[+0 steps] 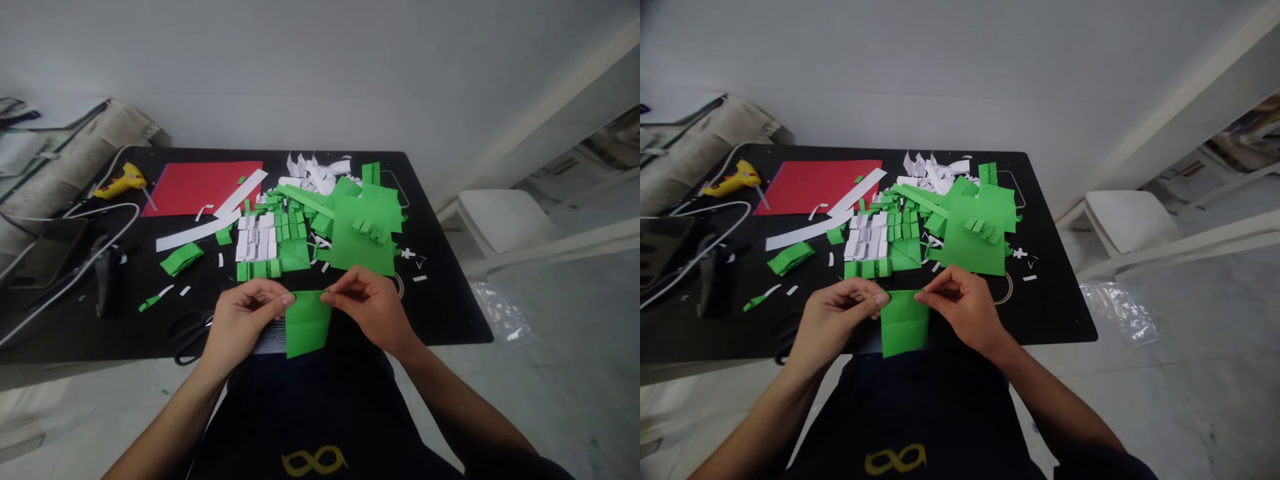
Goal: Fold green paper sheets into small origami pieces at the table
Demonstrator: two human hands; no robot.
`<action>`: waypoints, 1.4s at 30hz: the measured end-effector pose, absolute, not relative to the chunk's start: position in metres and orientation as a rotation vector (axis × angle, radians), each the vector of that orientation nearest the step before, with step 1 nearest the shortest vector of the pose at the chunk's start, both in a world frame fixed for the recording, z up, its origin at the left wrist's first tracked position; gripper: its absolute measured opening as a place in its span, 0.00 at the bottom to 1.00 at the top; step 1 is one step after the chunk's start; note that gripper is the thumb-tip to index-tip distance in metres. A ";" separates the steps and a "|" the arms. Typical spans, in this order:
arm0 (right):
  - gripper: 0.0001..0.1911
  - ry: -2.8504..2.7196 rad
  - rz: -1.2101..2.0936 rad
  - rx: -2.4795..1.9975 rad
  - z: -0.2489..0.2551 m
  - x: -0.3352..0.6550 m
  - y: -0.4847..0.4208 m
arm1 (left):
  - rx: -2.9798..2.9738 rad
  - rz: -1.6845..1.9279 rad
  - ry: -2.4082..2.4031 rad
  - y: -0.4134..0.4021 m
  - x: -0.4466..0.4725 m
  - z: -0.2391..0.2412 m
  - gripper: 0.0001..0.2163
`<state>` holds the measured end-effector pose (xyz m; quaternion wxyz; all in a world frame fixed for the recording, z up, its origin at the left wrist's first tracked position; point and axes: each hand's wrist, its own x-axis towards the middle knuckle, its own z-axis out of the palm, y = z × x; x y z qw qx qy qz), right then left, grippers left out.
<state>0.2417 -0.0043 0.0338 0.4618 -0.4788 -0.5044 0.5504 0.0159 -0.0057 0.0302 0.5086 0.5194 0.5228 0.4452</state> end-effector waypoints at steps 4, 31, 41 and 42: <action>0.14 -1.216 1.363 -1.212 0.035 0.241 -0.004 | 1.259 1.075 1.266 -0.006 0.015 0.028 0.04; 0.15 -1.276 1.387 -1.247 0.019 0.230 -0.003 | 1.241 1.162 1.318 -0.010 0.013 0.017 0.06; 0.07 -1.703 1.331 -1.242 0.021 0.229 -0.001 | 1.574 0.858 1.206 -0.004 0.010 0.023 0.10; 0.07 -1.736 1.340 -1.241 0.022 0.227 0.000 | 1.615 0.858 1.210 -0.003 0.013 0.024 0.09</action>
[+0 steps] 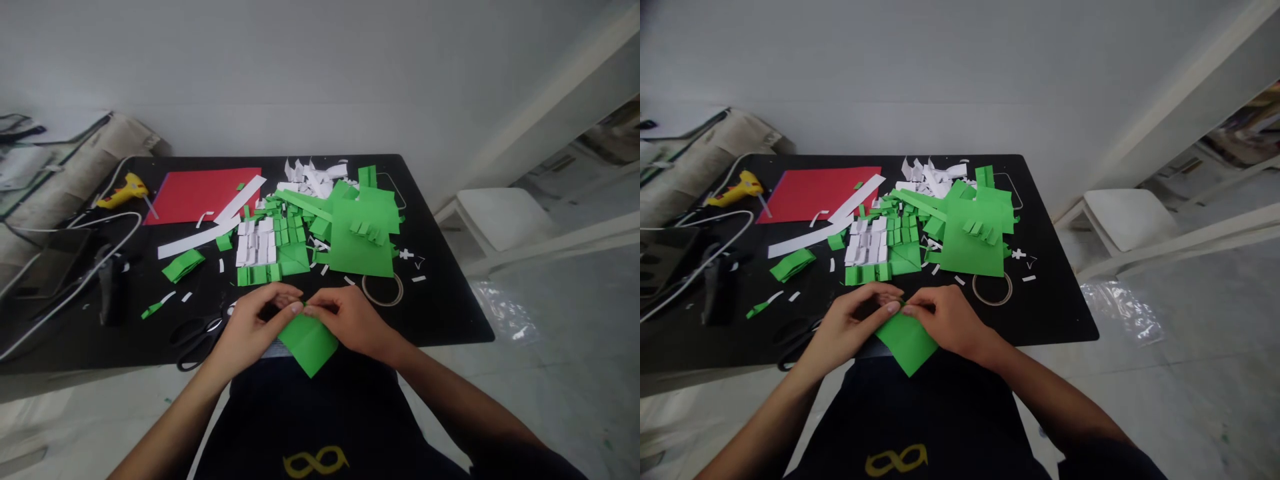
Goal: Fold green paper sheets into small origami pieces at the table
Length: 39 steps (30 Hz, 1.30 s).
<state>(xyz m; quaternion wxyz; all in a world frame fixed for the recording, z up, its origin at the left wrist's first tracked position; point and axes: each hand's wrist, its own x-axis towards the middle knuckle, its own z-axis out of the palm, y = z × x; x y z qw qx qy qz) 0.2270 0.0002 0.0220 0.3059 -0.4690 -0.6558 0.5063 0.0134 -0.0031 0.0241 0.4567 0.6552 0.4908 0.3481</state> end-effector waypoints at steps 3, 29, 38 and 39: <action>0.07 -1.778 1.363 -1.233 0.026 0.223 0.002 | 1.683 0.855 1.216 -0.001 0.021 0.026 0.08; 0.06 -1.710 1.569 -1.322 0.018 0.268 0.000 | 1.539 0.696 1.360 -0.002 -0.007 0.001 0.18; 0.11 -1.563 1.390 -1.279 0.015 0.250 -0.001 | 1.432 0.737 1.345 -0.002 0.003 -0.002 0.19; 0.10 -1.581 1.416 -1.246 0.014 0.244 -0.001 | 1.428 0.746 1.326 -0.003 0.005 -0.001 0.18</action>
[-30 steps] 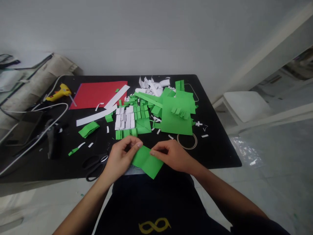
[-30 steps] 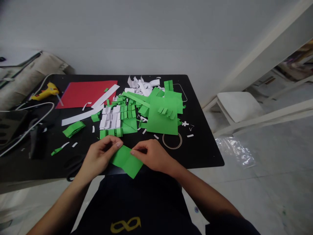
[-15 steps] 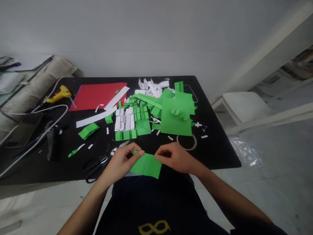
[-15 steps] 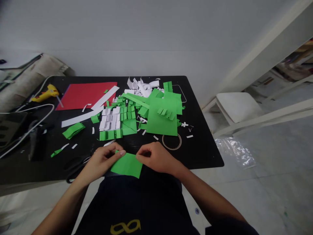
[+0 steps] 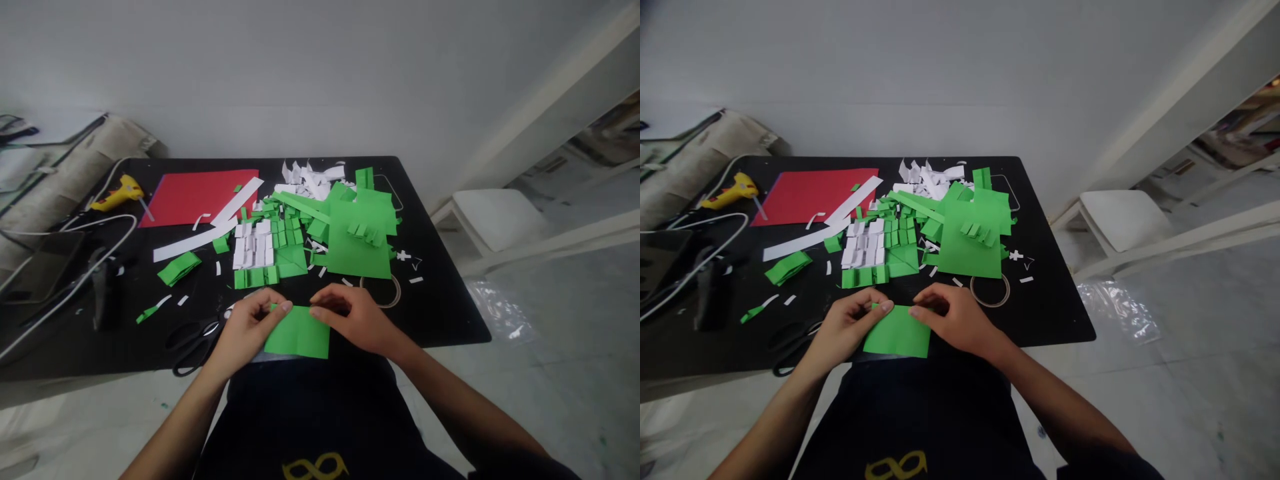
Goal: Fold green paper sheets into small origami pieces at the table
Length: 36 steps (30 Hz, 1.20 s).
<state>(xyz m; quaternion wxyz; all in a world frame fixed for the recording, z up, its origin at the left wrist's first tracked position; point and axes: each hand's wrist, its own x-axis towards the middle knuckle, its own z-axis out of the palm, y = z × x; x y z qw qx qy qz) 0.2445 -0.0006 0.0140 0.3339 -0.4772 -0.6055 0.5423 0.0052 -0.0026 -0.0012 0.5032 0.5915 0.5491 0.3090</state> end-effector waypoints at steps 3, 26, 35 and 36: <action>0.07 -1.602 1.469 -1.205 0.013 0.235 0.000 | 1.409 0.769 1.273 -0.003 0.008 0.002 0.17; 0.13 -1.460 1.475 -1.185 0.009 0.257 -0.005 | 1.128 0.919 1.284 0.000 0.007 -0.003 0.20; 0.21 -1.271 1.732 -1.031 0.008 0.265 -0.003 | 0.872 0.950 1.182 0.003 0.010 -0.014 0.18; 0.21 -1.273 1.729 -1.047 0.010 0.264 -0.003 | 0.869 0.938 1.177 0.003 0.010 -0.014 0.19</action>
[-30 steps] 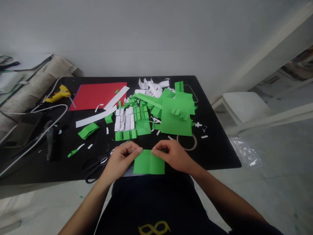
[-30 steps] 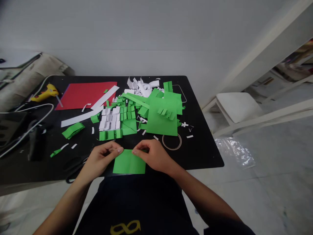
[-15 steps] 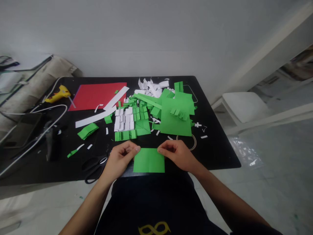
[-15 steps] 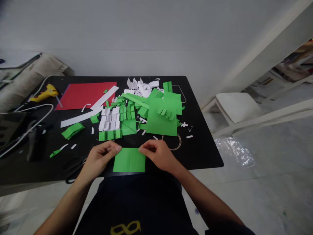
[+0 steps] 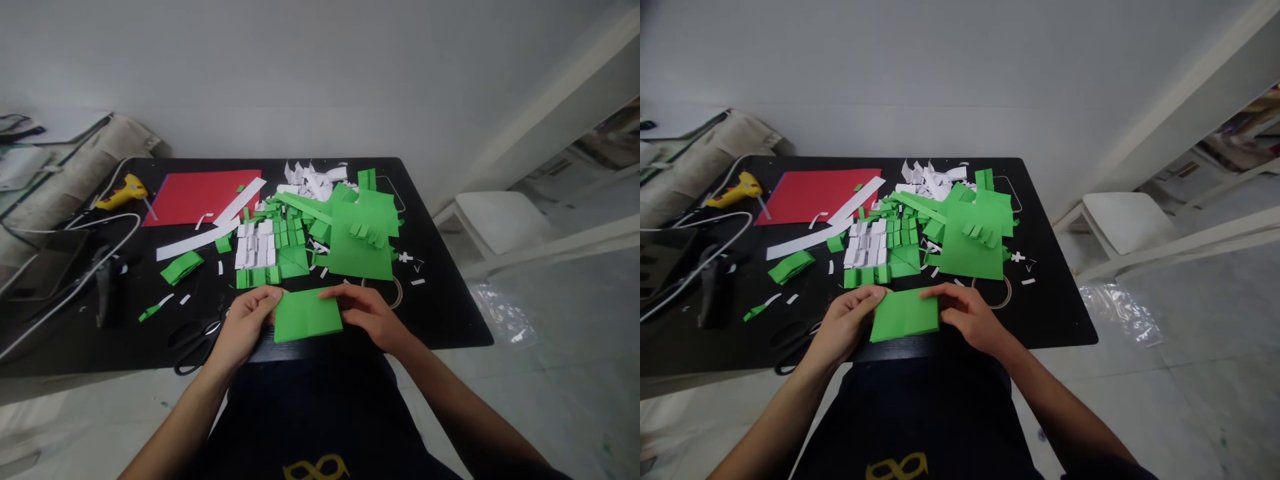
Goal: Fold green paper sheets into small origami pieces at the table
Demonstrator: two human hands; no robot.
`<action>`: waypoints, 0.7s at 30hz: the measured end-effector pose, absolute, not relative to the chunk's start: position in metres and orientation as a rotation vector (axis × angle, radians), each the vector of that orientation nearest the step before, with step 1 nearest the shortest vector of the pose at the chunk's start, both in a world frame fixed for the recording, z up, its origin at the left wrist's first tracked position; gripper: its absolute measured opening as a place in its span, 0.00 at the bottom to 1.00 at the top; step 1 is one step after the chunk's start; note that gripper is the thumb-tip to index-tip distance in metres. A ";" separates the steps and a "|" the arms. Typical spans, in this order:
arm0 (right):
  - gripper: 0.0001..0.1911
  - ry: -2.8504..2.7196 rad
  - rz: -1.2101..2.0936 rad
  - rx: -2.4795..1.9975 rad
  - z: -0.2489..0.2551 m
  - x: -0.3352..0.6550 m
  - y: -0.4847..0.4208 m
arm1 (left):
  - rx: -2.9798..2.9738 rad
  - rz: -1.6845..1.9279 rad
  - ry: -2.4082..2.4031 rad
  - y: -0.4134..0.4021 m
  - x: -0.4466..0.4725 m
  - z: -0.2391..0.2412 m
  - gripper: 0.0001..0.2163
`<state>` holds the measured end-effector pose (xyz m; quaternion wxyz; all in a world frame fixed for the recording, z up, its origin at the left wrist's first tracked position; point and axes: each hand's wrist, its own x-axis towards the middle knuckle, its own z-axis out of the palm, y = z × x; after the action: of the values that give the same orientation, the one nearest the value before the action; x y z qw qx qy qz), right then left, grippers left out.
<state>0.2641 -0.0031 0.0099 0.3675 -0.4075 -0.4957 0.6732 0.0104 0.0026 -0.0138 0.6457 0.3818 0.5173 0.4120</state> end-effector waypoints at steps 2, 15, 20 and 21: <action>0.19 -1.272 1.731 -1.081 0.013 0.263 -0.003 | 0.879 0.914 1.173 0.002 0.010 -0.013 0.20; 0.24 -1.074 1.775 -1.055 0.008 0.261 -0.003 | 0.830 0.923 0.968 -0.004 0.004 -0.003 0.30; 0.23 -1.164 1.679 -1.133 0.008 0.260 -0.003 | 0.916 0.891 0.893 -0.006 0.004 -0.001 0.33; 0.23 -1.179 1.664 -1.144 0.008 0.260 -0.003 | 0.922 0.888 0.873 -0.006 0.004 0.000 0.33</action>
<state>0.2600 -0.0029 0.0080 0.3908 -0.4503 -0.4640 0.6551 0.0045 -0.0061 -0.0003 0.7146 0.4163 0.3939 0.4011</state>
